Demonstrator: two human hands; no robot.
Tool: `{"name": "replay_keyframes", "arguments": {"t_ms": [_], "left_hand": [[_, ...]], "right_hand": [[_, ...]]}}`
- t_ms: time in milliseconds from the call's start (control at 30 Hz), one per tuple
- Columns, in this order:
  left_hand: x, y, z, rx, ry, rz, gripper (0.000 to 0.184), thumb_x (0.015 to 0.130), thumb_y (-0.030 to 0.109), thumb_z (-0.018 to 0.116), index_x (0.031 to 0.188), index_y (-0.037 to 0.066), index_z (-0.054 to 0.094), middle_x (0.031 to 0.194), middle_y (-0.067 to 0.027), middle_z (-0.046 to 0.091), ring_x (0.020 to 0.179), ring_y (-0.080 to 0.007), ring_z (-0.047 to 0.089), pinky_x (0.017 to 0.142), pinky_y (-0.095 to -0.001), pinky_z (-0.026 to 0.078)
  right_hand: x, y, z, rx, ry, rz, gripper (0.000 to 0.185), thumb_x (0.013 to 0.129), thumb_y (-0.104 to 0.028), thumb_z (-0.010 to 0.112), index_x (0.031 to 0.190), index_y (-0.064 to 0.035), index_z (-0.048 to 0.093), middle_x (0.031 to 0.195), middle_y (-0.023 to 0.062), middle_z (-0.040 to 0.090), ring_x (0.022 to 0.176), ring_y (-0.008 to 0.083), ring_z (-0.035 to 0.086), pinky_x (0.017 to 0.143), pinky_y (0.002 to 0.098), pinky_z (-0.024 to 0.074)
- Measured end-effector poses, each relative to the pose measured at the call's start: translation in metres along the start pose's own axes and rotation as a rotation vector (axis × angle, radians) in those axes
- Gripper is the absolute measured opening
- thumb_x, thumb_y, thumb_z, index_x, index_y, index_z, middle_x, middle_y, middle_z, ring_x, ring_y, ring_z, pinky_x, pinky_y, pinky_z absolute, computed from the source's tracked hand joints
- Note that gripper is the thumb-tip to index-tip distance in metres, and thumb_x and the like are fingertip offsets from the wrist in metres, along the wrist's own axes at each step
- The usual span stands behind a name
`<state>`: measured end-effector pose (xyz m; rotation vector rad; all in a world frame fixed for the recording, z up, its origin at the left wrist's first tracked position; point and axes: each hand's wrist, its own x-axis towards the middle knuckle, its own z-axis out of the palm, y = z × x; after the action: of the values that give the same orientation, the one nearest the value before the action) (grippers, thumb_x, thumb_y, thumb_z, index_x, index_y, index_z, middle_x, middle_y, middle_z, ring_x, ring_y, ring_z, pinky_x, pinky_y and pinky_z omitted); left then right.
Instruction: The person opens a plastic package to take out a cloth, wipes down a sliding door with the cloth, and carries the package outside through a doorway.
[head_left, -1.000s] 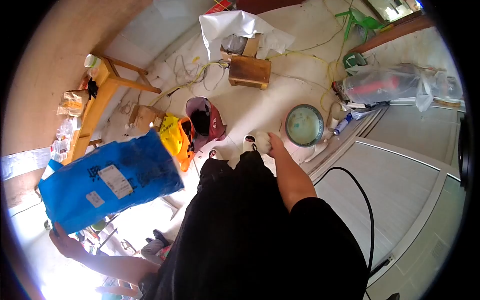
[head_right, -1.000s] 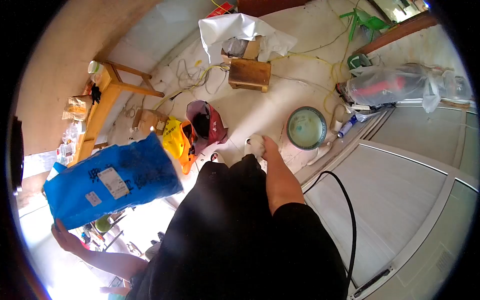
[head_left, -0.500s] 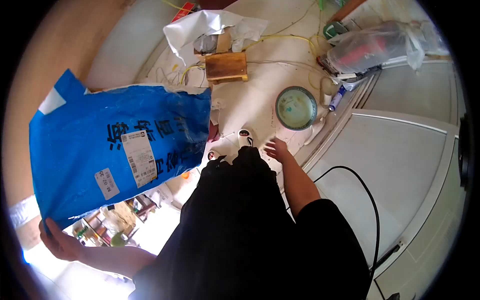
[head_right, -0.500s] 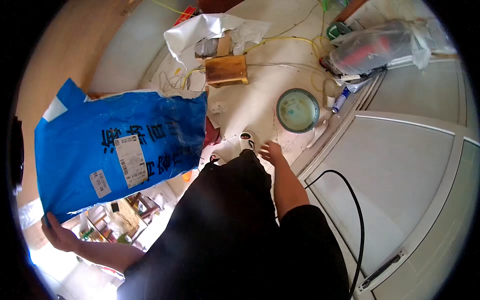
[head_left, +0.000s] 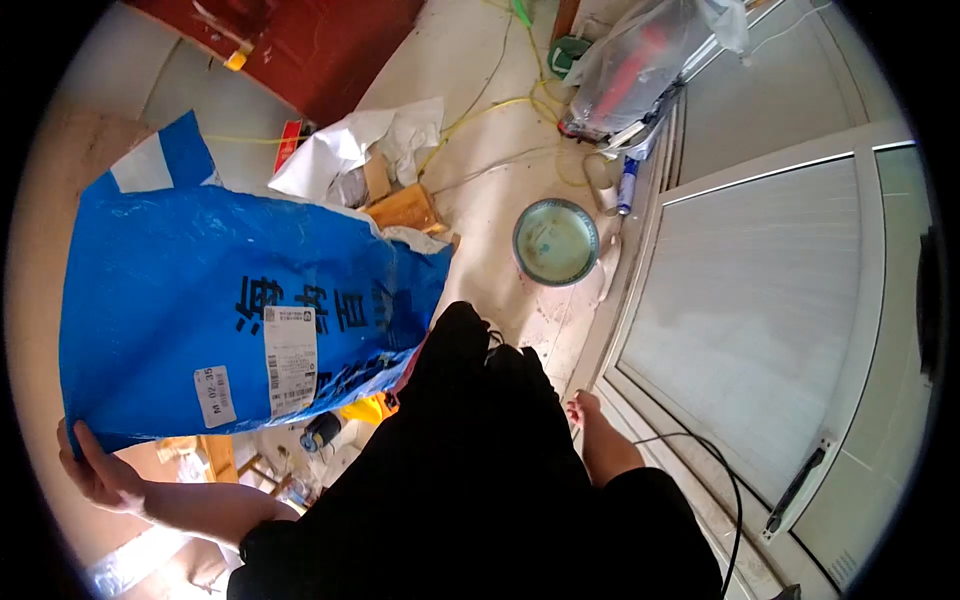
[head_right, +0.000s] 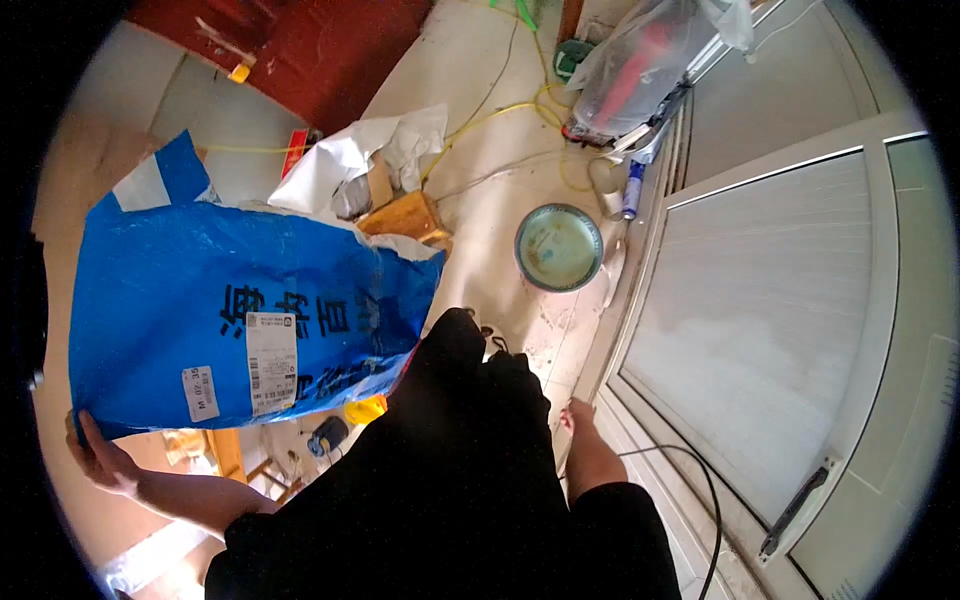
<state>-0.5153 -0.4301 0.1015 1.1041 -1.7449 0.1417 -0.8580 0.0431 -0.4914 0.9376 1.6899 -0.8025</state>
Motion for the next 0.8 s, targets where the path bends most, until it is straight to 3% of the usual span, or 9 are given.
{"name": "replay_keyframes", "arguments": {"t_ms": [133,300,333,500,600,667,700,767,800], "left_hand": [[0.012,-0.009,0.05,-0.122,-0.149,0.145,0.025,0.086,0.009,0.054,0.106,-0.006,0.055,0.103,-0.0158,0.058,0.091,-0.0207,0.054,0.083,-0.0294,0.043],[0.028,-0.007,0.15,-0.37,-0.309,0.279,0.028,0.083,-0.003,0.043,0.11,-0.006,0.05,0.105,-0.0271,0.053,0.087,-0.0287,0.053,0.077,-0.0371,0.042],[0.034,-0.01,0.177,-0.508,-0.294,0.333,0.029,0.083,-0.002,0.046,0.111,-0.009,0.05,0.108,-0.0222,0.056,0.089,-0.028,0.055,0.081,-0.0372,0.043],[0.068,0.003,0.232,-0.773,-0.737,0.197,0.04,0.078,0.005,0.047,0.117,-0.001,0.05,0.105,-0.0286,0.055,0.09,-0.0321,0.054,0.082,-0.0461,0.042],[0.089,0.009,0.293,-0.973,-0.543,0.315,0.009,0.079,0.018,0.051,0.082,0.009,0.049,0.074,-0.0075,0.053,0.073,-0.0235,0.055,0.068,-0.0343,0.049],[0.095,-0.013,0.308,-1.273,-0.376,0.258,0.013,0.076,0.015,0.053,0.087,0.015,0.045,0.078,-0.0103,0.044,0.073,-0.0241,0.051,0.07,-0.0359,0.045],[0.096,-0.043,0.327,-1.641,-0.155,0.198,0.029,0.073,0.012,0.052,0.102,0.014,0.048,0.094,-0.02,0.047,0.084,-0.0295,0.051,0.077,-0.043,0.043],[0.089,-0.095,0.337,-1.914,-0.082,0.173,0.046,0.069,0.009,0.052,0.115,0.011,0.051,0.109,-0.029,0.05,0.096,-0.0353,0.051,0.084,-0.0508,0.041],[0.092,-0.057,0.354,-1.829,-0.249,0.227,0.045,0.068,0.008,0.053,0.113,0.009,0.051,0.107,-0.0284,0.05,0.097,-0.0357,0.051,0.084,-0.0514,0.041]], "right_hand": [[-0.088,-0.059,0.041,-0.208,0.061,-0.023,0.01,0.072,-0.013,0.049,0.074,-0.003,0.05,0.064,0.0103,0.054,0.046,0.0182,0.046,0.04,0.0302,0.0339],[-0.119,-0.146,0.078,-0.349,0.023,-0.059,0.013,0.073,-0.016,0.051,0.077,-0.0034,0.053,0.064,0.0107,0.055,0.046,0.0186,0.047,0.041,0.0314,0.0352],[-0.12,-0.162,0.087,-0.373,0.022,-0.087,0.014,0.074,-0.017,0.052,0.078,-0.0037,0.054,0.065,0.0108,0.056,0.048,0.0187,0.048,0.041,0.0316,0.0358],[-0.117,-0.21,0.084,-0.331,0.053,-0.135,0.017,0.077,-0.021,0.051,0.082,-0.0055,0.055,0.068,0.01,0.059,0.057,0.0186,0.054,0.048,0.0318,0.0404],[-0.125,-0.227,0.092,-0.011,0.098,0.047,0.017,0.079,-0.023,0.051,0.081,-0.0064,0.054,0.069,0.0079,0.059,0.058,0.0175,0.054,0.048,0.0309,0.0415],[-0.144,-0.237,0.095,-0.236,0.134,-0.057,0.017,0.079,-0.022,0.051,0.079,-0.0059,0.054,0.066,0.0092,0.058,0.053,0.0179,0.053,0.047,0.0302,0.0417],[-0.135,-0.235,0.095,-0.289,0.127,-0.076,0.017,0.079,-0.022,0.051,0.078,-0.0056,0.055,0.064,0.0091,0.057,0.051,0.0181,0.053,0.045,0.03,0.0416],[-0.126,-0.242,0.095,-0.325,0.148,-0.083,0.018,0.078,-0.022,0.051,0.076,-0.0051,0.056,0.059,0.0085,0.056,0.046,0.0185,0.052,0.043,0.0302,0.0413],[-0.126,-0.258,0.098,-0.31,0.179,-0.064,0.018,0.076,-0.022,0.052,0.075,-0.0048,0.057,0.057,0.0079,0.055,0.045,0.0187,0.051,0.042,0.0307,0.041]]}}
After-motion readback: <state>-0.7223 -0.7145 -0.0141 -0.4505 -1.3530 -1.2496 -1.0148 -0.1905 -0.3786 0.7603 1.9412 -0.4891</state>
